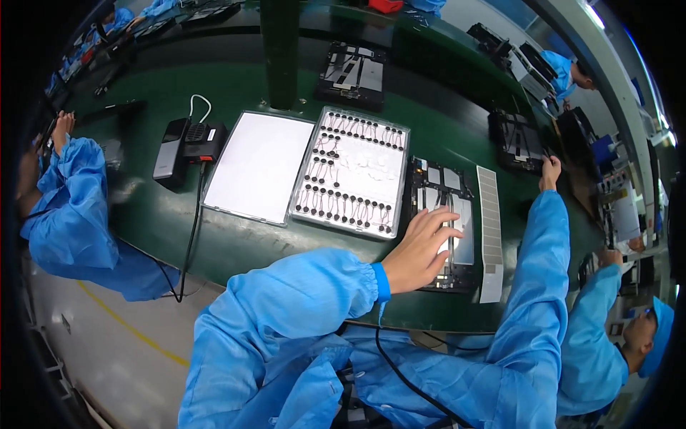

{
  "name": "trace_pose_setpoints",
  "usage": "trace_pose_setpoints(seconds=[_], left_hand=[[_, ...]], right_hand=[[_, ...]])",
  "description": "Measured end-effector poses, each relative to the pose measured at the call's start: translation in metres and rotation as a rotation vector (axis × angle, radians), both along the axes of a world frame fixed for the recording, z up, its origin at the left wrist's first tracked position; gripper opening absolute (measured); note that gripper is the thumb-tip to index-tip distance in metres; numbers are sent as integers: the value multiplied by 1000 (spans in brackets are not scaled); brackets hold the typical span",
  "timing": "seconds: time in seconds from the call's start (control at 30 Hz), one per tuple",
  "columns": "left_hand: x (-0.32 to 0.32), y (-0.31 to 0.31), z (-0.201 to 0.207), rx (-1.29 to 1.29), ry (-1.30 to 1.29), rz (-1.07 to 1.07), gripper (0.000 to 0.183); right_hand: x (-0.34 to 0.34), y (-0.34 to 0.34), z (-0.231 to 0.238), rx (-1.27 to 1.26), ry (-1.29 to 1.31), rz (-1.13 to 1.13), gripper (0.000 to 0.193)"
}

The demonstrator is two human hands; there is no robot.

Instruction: Assembling and inspecting internal components of electronic screen devices at a factory workstation.

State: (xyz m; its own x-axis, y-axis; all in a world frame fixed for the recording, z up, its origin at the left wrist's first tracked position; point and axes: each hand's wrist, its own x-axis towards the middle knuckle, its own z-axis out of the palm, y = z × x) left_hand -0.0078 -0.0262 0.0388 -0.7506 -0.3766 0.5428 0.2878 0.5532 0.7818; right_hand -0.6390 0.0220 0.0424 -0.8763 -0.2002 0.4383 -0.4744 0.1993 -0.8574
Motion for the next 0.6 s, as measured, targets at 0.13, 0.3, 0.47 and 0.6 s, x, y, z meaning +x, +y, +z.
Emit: trace_pose_setpoints(seconds=[0.13,0.3,0.47,0.6], left_hand=[[5,2,1,-39,-26,1,34],[-2,3,4,-64,-14,-67,31],[-2,-1,2,-111,11,-7,30],[2,-6,7,-117,5,-105,29]], right_hand=[[-11,17,-6,22,107,29,23],[-48,62,19,460,609,-119,18],[98,-2,82,489,651,87,33],[288,7,123,-154,108,684,20]])
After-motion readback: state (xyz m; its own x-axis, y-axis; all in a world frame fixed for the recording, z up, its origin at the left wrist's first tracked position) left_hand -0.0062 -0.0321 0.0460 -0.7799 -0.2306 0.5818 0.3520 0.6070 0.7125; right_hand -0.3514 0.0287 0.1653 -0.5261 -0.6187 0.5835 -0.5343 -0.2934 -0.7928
